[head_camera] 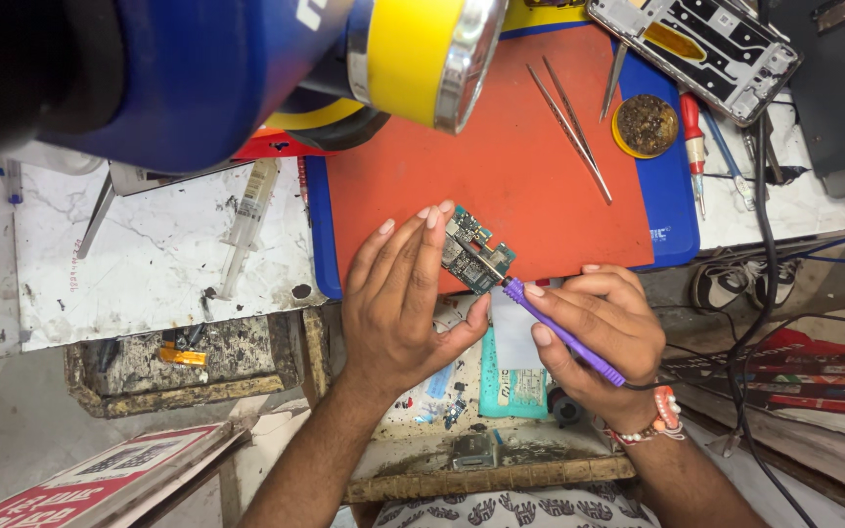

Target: The person uses a soldering iron to apply heat to various points on a motherboard while holding it on a workbench.

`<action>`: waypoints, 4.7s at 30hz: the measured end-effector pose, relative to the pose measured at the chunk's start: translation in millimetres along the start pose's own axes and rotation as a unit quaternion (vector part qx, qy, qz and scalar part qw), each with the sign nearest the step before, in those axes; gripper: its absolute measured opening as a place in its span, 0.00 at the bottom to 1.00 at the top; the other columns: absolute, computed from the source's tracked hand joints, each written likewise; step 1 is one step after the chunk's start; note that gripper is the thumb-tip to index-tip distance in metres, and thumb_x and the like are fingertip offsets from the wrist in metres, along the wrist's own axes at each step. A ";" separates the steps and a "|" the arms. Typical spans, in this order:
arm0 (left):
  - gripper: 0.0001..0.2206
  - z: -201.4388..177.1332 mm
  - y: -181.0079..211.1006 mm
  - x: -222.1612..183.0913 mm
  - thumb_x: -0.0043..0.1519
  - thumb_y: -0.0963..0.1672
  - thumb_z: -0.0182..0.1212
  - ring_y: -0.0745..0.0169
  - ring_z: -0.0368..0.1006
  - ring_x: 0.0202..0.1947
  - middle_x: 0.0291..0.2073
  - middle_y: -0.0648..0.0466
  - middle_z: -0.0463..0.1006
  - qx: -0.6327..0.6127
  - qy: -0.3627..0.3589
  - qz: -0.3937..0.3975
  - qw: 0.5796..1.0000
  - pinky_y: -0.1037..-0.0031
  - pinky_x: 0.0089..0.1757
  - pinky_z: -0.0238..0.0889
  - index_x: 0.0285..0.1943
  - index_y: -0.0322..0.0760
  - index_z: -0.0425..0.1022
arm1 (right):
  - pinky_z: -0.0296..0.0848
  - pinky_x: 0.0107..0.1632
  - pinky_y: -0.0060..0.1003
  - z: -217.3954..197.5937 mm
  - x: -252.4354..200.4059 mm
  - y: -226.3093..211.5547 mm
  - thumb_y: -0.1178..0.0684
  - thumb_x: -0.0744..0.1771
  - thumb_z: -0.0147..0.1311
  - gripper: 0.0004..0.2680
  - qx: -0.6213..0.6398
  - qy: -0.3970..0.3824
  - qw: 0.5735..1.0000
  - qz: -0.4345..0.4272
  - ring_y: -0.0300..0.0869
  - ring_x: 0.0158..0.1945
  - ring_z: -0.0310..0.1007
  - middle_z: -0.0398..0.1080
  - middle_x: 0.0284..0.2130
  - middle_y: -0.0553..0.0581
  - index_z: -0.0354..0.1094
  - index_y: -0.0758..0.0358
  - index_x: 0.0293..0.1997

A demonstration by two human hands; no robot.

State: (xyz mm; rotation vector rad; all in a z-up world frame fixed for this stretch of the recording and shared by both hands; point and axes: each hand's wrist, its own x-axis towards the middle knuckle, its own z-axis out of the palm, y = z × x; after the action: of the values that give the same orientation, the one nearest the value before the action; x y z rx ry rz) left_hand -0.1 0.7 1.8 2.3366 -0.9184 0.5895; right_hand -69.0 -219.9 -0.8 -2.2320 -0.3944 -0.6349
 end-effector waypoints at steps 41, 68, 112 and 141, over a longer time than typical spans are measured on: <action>0.38 -1.4 2.3 3.8 0.62 0.52 0.66 0.46 0.66 0.69 0.67 0.40 0.70 0.041 -0.025 -0.001 0.999 0.53 0.68 0.52 0.74 0.26 0.54 | 0.80 0.42 0.33 -8.9 -14.0 22.9 0.53 0.70 0.53 0.12 0.082 0.256 0.962 0.052 0.45 0.38 0.80 0.76 0.39 0.66 0.71 0.77 0.51; 0.39 -0.1 -4.0 -4.5 0.65 0.56 0.67 0.46 0.68 0.66 0.63 0.41 0.72 0.082 -0.021 0.000 0.996 0.47 0.69 0.51 0.75 0.26 0.56 | 0.80 0.47 0.34 6.7 -12.8 15.3 0.57 0.70 0.58 0.06 0.149 0.133 0.976 0.082 0.46 0.40 0.81 0.77 0.37 0.64 0.70 0.71 0.48; 0.38 -9.8 5.4 2.4 0.57 0.53 0.74 0.44 0.68 0.64 0.60 0.38 0.73 -0.008 0.001 -0.050 0.999 0.50 0.65 0.56 0.68 0.23 0.63 | 0.80 0.49 0.37 5.3 -5.7 15.0 0.50 0.71 0.54 0.11 0.108 0.128 0.985 0.033 0.50 0.44 0.81 0.76 0.39 0.65 0.70 0.72 0.48; 0.27 -32.5 -25.5 75.3 0.55 0.41 0.73 0.65 0.69 0.32 0.35 0.53 0.76 -0.271 -0.159 -0.126 0.941 0.73 0.38 0.68 0.65 0.39 0.74 | 0.78 0.42 0.30 -11.3 5.6 27.8 0.59 0.67 0.59 0.05 0.102 0.119 0.988 0.011 0.42 0.36 0.80 0.77 0.34 0.59 0.74 0.69 0.44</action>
State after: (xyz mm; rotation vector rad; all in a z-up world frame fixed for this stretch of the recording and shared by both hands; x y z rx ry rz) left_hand 62.3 1.2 60.8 2.0128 -0.7740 -0.1469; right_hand -55.1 -246.2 -7.6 -1.9387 -0.2987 -0.8015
